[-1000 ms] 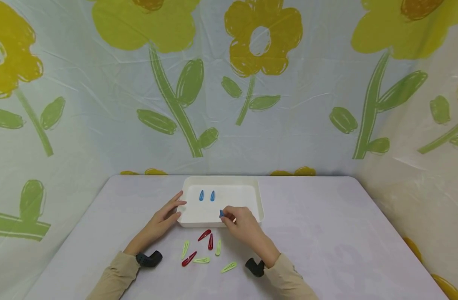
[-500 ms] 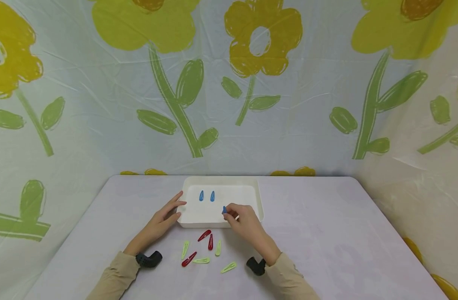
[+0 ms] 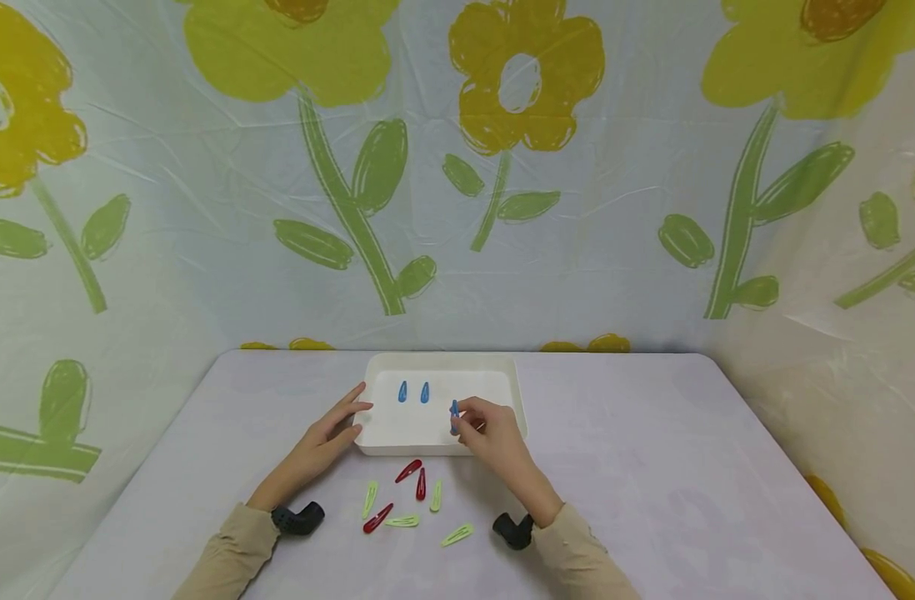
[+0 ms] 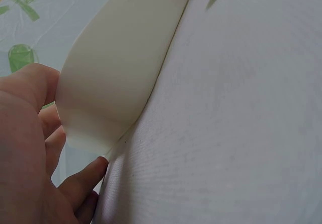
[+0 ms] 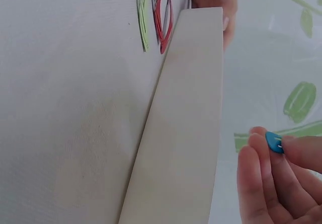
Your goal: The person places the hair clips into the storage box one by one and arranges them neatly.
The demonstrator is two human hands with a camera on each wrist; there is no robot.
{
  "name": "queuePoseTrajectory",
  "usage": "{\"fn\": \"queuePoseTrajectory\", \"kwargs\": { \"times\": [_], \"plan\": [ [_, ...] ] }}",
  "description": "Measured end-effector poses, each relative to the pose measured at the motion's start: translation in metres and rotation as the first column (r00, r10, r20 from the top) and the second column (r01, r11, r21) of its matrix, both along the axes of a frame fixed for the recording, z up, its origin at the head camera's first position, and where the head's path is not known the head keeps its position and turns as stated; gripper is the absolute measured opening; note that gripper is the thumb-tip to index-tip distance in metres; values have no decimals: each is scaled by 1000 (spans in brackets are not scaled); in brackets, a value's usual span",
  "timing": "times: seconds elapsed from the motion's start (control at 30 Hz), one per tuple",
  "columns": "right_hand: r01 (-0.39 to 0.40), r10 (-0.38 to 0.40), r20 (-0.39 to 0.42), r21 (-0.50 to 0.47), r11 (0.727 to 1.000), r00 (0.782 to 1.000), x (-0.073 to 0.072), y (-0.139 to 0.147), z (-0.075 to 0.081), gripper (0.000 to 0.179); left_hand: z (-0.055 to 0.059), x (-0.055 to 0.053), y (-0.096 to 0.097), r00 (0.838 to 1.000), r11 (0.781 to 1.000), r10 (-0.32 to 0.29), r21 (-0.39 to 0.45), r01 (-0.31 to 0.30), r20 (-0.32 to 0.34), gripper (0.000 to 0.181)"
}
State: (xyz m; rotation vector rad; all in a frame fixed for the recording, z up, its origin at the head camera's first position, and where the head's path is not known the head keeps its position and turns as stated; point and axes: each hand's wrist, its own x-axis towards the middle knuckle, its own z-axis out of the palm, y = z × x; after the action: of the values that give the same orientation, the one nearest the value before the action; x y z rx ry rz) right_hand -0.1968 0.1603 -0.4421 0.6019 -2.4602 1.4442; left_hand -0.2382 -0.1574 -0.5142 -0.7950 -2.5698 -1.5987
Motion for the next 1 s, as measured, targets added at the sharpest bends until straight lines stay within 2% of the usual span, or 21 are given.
{"fn": "queuePoseTrajectory", "kwargs": {
  "times": [0.13,0.27,0.43,0.63,1.0],
  "plan": [
    [17,-12,61,-75,997,998,-1,2,2,16,-1,0,1,1000,1000,-4,5,5,-19,37],
    [-3,20,111,-152,988,994,-5,4,4,18,-1,-1,1,1000,1000,-3,15,3,-16,37],
    [-37,67,136,-207,978,988,-13,8,7,19,-1,-1,1,1000,1000,-3,10,3,-6,37],
    [-39,93,187,-273,961,978,-22,11,10,20,-2,-1,0,1000,1000,-10,4,10,4,39],
    [-5,97,271,-320,947,958,-33,9,21,22,1,1,0,1000,1000,1,-5,0,7,38]
  ]
}}
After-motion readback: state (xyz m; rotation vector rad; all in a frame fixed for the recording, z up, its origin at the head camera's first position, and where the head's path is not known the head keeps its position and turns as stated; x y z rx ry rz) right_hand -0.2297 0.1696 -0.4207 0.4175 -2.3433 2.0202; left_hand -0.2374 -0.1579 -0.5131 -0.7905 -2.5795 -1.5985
